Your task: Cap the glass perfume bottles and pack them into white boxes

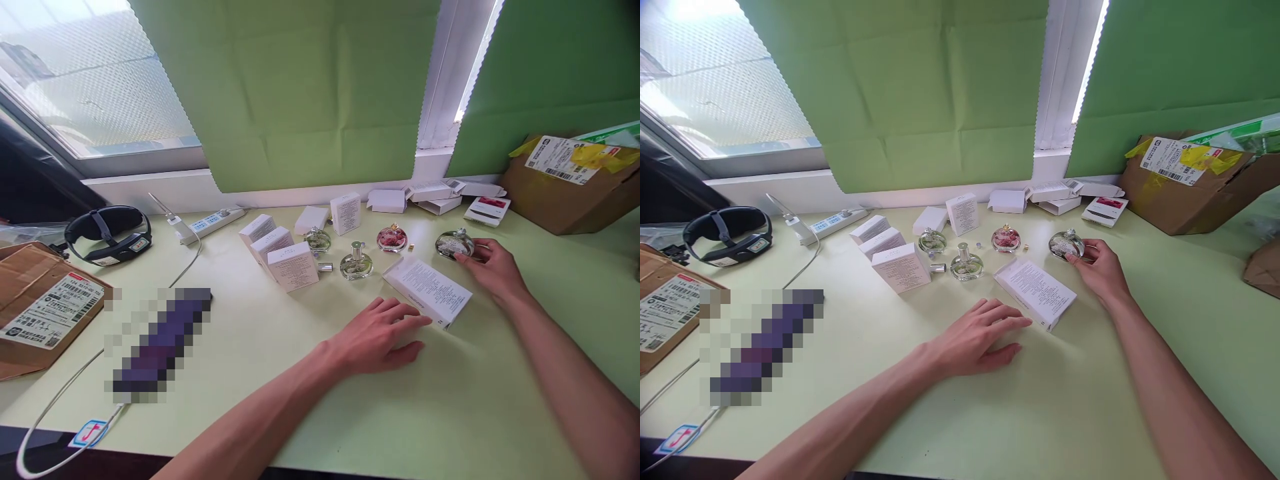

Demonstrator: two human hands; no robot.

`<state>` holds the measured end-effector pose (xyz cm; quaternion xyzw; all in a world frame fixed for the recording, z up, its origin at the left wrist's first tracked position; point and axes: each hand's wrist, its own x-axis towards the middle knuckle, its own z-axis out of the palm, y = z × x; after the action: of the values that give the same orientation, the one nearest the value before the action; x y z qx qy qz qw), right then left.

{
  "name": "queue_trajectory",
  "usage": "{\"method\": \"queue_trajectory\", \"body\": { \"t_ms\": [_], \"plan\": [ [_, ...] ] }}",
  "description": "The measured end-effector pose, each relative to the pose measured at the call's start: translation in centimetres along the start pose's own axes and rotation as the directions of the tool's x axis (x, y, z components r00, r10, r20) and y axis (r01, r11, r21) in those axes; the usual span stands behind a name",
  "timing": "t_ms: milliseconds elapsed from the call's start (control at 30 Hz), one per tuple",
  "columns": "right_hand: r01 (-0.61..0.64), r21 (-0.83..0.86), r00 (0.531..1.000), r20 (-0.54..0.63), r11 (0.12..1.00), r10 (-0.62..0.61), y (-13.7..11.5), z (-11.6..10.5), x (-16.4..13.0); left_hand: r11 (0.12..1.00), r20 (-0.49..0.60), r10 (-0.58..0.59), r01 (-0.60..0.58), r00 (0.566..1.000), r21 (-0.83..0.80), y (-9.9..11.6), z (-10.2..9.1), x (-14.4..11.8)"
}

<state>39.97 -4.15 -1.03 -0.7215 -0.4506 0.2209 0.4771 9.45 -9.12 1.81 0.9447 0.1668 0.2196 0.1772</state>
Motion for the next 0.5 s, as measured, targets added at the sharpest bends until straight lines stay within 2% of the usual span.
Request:
{"method": "queue_trajectory", "body": {
  "t_ms": [33,67,100,133,167,200,233,267,333,400,467,500],
  "plan": [
    [-0.007,-0.012,1.0,0.004,1.0,0.007,-0.1,-0.1,0.0,0.999,-0.09,-0.035,0.036,0.995,0.009,-0.1,0.0,0.0],
    [-0.015,-0.024,1.0,0.006,1.0,0.015,-0.3,-0.3,-0.1,0.995,-0.228,-0.089,0.096,0.97,0.018,-0.4,0.1,0.0],
    [-0.019,-0.039,1.0,0.007,0.999,0.02,-0.5,-0.5,-0.2,0.984,-0.396,-0.157,0.179,0.905,0.018,-0.7,0.1,0.0],
    [-0.015,-0.058,1.0,0.0,0.998,0.015,-0.9,-0.9,-0.3,0.963,-0.559,-0.224,0.27,0.798,0.0,-1.0,0.0,0.0],
    [-0.005,-0.08,1.0,-0.027,0.997,0.002,-1.4,-1.2,-0.5,0.934,-0.685,-0.281,0.354,0.673,-0.036,-1.4,-0.1,0.1],
    [0.01,-0.104,0.997,-0.069,0.995,-0.018,-1.9,-1.5,-0.8,0.904,-0.76,-0.33,0.42,0.56,-0.082,-1.9,-0.2,0.1],
    [0.029,-0.127,0.992,-0.121,0.991,-0.045,-2.5,-1.8,-1.1,0.875,-0.787,-0.378,0.466,0.488,-0.131,-2.4,-0.3,0.1],
    [0.054,-0.144,0.984,-0.163,0.988,-0.078,-3.2,-2.0,-1.5,0.85,-0.777,-0.431,0.496,0.458,-0.18,-2.9,-0.4,0.2],
    [0.117,-0.154,0.978,-0.153,0.981,-0.141,-4.4,-1.9,-2.4,0.807,-0.692,-0.543,0.523,0.475,-0.274,-3.7,-0.4,0.2],
    [0.194,-0.153,0.981,0.025,0.969,-0.192,-5.3,-1.2,-3.3,0.768,-0.585,-0.627,0.534,0.515,-0.354,-4.3,-0.3,0.2],
    [0.274,-0.162,0.938,0.261,0.948,-0.227,-5.6,-0.1,-4.1,0.726,-0.505,-0.686,0.546,0.525,-0.418,-4.7,-0.1,0.1],
    [0.303,-0.175,0.914,0.332,0.937,-0.234,-5.7,0.4,-4.4,0.703,-0.477,-0.711,0.555,0.518,-0.445,-4.9,-0.1,0.0]
  ]
}}
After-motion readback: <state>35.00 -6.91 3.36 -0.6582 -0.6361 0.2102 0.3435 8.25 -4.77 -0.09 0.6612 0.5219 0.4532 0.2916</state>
